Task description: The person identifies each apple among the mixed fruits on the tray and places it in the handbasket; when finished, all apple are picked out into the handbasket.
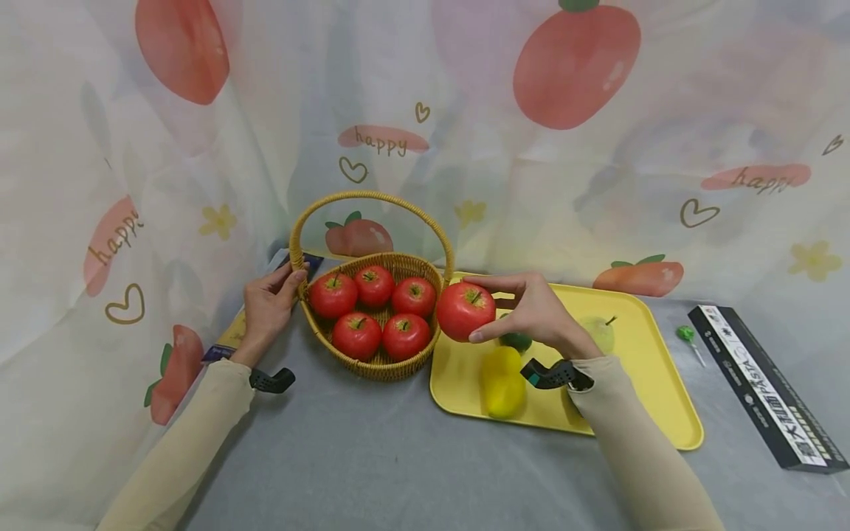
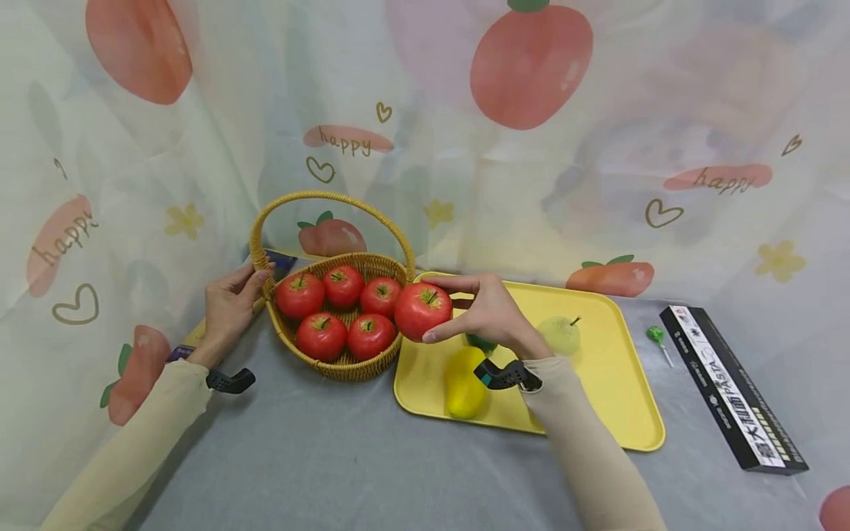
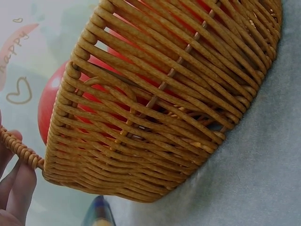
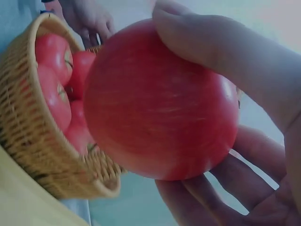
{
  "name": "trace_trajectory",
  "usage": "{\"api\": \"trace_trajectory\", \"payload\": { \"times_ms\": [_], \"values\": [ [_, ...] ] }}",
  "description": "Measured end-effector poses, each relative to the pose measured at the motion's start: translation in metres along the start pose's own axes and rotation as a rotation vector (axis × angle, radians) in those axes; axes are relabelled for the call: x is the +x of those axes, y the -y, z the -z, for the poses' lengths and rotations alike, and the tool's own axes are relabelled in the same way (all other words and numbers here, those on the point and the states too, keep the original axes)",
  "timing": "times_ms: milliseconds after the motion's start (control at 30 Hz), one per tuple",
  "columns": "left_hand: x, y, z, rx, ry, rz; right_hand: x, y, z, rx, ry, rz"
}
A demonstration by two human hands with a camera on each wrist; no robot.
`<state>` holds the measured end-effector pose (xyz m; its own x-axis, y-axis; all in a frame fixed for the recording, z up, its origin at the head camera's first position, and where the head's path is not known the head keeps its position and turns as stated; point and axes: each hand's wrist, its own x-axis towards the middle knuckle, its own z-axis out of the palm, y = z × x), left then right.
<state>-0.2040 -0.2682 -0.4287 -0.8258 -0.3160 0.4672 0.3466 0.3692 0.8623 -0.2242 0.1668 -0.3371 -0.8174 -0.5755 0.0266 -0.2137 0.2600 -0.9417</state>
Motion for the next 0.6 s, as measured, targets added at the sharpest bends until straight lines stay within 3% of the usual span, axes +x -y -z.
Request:
{"api": "trace_trajectory", "payload": {
  "times_ms": [233, 600],
  "values": [
    [-0.001, 0.001, -0.001, -0.012, 0.003, 0.002, 0.009, 0.010, -0.024, 0.021, 0.003, 0.023],
    [-0.001, 0.003, 0.000, -0.001, -0.007, -0.002, 0.037, 0.019, -0.071, -0.064, -0.014, 0.131]
  ]
}}
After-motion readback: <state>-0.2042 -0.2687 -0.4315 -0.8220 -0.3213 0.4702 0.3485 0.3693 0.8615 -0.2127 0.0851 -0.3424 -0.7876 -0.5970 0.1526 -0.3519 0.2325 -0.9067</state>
